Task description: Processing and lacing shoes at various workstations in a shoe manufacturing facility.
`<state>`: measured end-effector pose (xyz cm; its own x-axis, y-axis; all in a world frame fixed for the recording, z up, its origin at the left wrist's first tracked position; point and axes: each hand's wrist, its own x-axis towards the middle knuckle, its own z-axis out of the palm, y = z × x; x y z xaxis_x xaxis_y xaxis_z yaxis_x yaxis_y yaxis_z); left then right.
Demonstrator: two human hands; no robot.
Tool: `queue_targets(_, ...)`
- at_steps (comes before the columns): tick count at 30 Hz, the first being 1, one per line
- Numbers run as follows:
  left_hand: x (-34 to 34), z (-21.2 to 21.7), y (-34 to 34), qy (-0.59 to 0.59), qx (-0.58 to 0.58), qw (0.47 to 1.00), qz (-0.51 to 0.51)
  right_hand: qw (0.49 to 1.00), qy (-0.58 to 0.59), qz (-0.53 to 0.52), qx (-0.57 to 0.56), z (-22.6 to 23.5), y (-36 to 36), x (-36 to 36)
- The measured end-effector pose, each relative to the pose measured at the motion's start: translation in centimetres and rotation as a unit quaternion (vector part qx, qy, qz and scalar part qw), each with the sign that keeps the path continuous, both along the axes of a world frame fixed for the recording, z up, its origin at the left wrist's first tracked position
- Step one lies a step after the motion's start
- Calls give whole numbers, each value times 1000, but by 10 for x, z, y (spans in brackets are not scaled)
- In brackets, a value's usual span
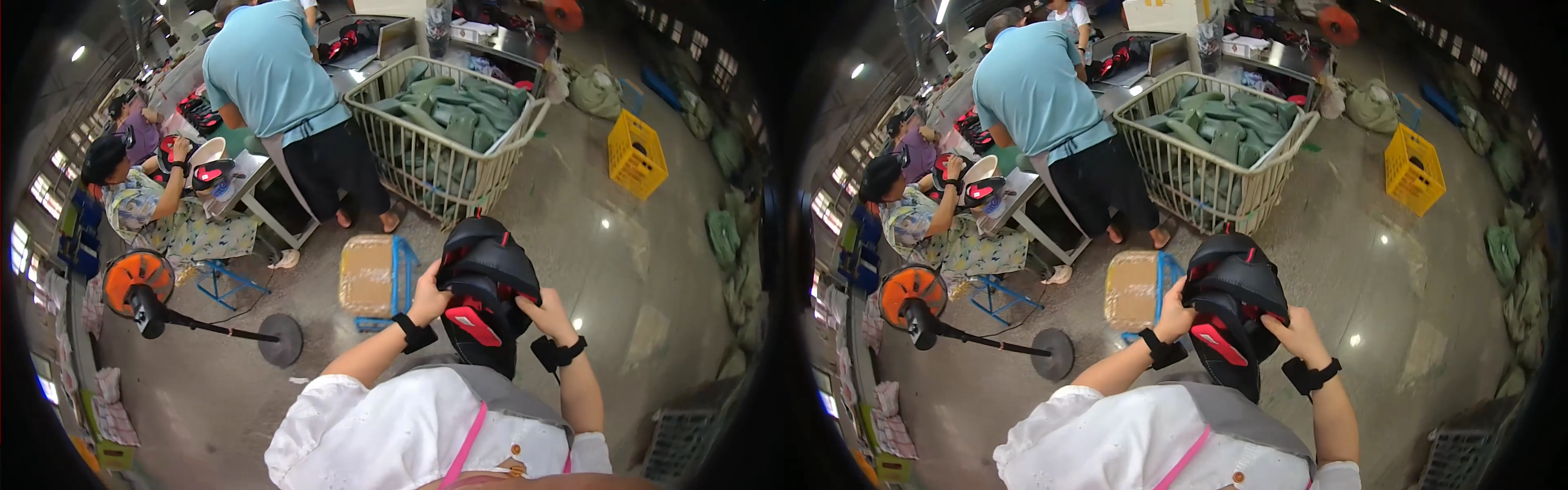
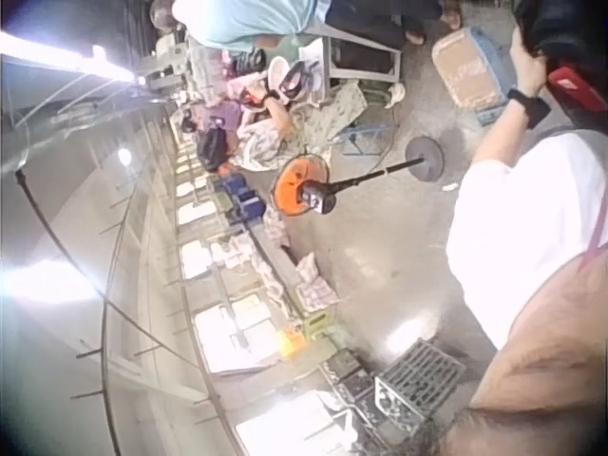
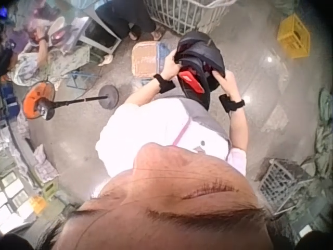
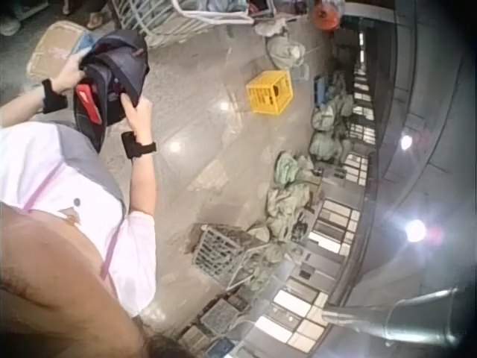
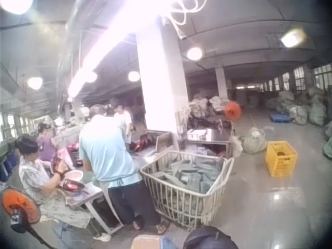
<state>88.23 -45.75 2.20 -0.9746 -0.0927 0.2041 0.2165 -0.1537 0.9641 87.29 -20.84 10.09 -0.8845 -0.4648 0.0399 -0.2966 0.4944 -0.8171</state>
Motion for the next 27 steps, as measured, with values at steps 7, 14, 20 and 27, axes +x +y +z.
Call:
queue_targets(7,-186,9,118,0,81,993,89,827,96,-508,-221,-19,249,-118)
queue_targets(14,-348,12,217,18,29,997,65,357,383,-824,-218,-124,583,-43)
queue_targets(20,-470,-34,286,-47,39,982,180,483,292,-825,-30,-97,574,-256)
queue_targets(27,-613,36,364,-25,-10,983,180,836,164,-519,-74,-77,531,-565)
